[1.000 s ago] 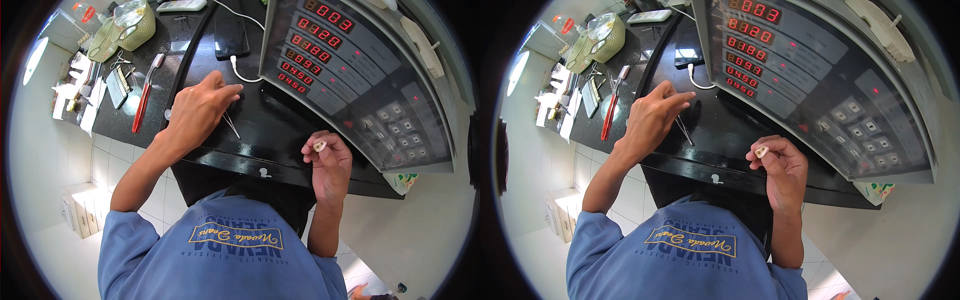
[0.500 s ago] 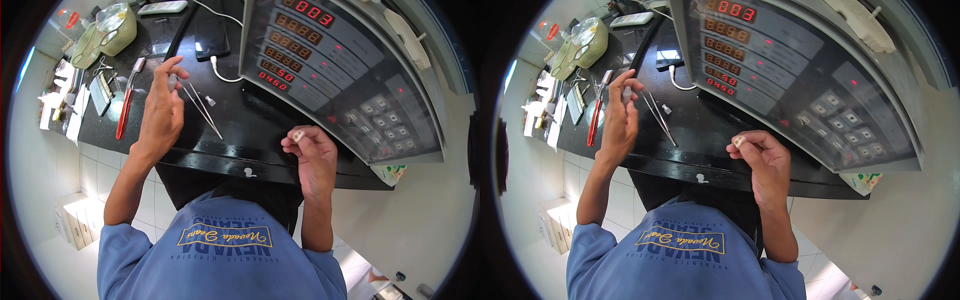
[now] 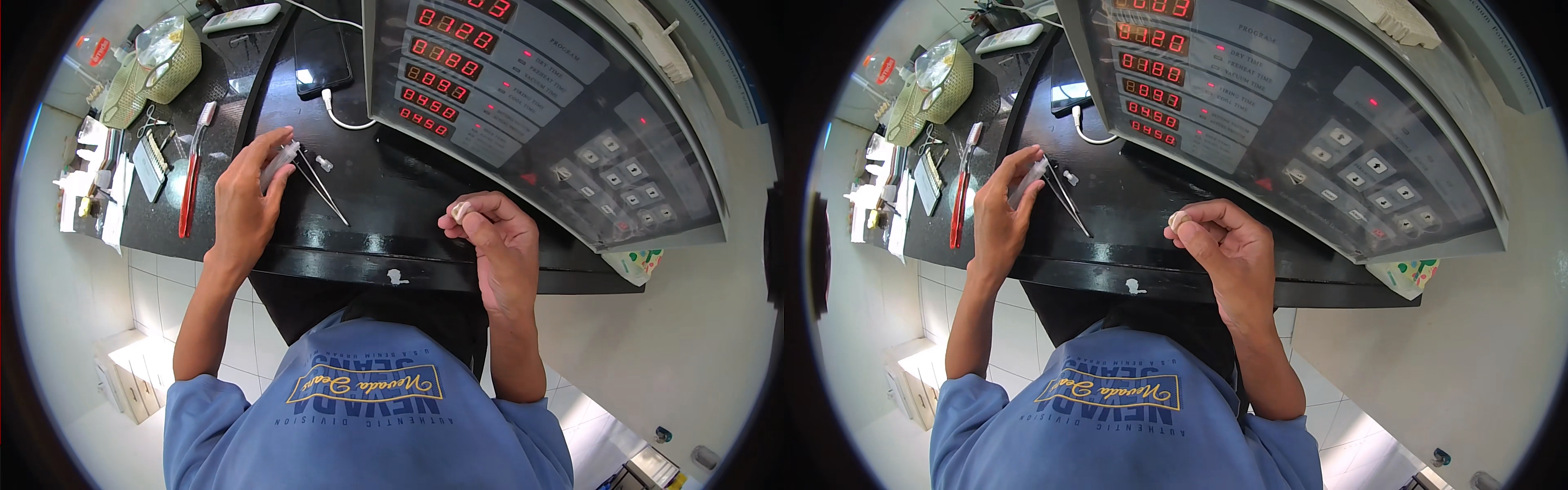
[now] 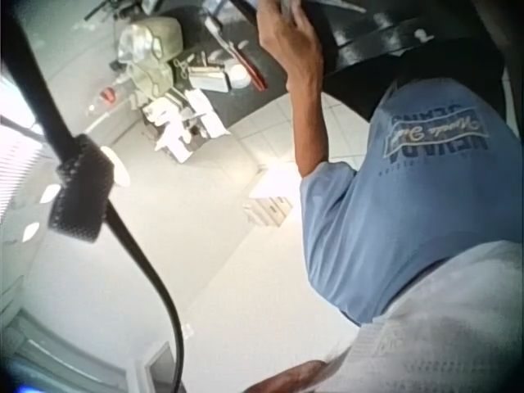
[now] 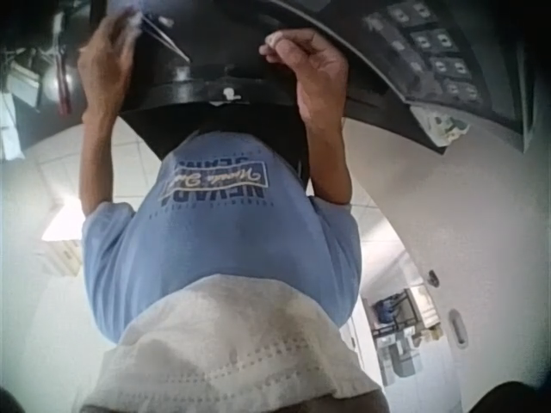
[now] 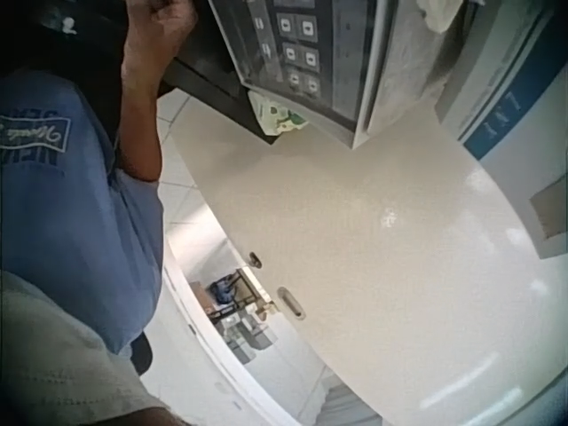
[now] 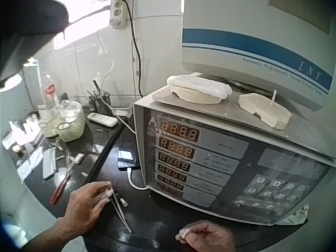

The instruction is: Applying material to a dental model and cleaning a prosthetic component at a lab bench.

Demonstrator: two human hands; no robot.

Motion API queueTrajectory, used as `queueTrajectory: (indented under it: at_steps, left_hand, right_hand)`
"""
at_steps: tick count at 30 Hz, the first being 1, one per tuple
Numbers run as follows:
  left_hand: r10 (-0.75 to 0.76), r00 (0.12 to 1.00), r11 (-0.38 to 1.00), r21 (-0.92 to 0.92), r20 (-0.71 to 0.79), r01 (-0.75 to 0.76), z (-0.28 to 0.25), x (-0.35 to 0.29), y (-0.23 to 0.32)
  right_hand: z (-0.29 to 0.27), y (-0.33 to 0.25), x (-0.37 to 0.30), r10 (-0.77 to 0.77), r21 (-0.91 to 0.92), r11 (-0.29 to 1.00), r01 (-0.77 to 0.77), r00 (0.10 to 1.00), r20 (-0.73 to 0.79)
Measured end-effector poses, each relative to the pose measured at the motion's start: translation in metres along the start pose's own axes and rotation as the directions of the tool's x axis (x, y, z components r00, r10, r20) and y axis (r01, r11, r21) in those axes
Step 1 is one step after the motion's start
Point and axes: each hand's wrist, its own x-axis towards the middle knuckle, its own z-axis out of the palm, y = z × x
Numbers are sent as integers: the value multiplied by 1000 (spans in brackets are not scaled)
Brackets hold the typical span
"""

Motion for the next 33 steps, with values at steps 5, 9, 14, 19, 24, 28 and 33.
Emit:
queueTrajectory:
  at_steps: [5,9,14,19,24,28,33]
  left_hand:
    - [14,1000,998,59,-5,-14,-2,-4,-3]
    - [44,999,978,205,14,-46,-14,-10,10]
    - [23,999,903,429,42,-39,-39,-25,4]
    - [37,998,909,414,40,-50,-42,-34,-8]
    - [97,995,927,367,-27,-80,-40,-34,-11]
    - [-51,984,985,151,-170,77,-30,-39,-8]
    - [-111,966,991,46,-233,125,-22,-48,-10]
  right_hand:
    - [5,-2,1,16,6,1000,-16,1000,11]
    - [7,-3,2,1,-13,1000,-1,1000,28]
    - [5,-3,2,-11,-33,999,11,1000,23]
    - [8,-3,2,-4,-12,1000,5,999,45]
    - [10,-3,1,-25,-3,1000,26,997,75]
    - [11,-3,0,-15,-25,1000,18,996,89]
    - [9,-1,0,29,-1,1000,-29,996,84]
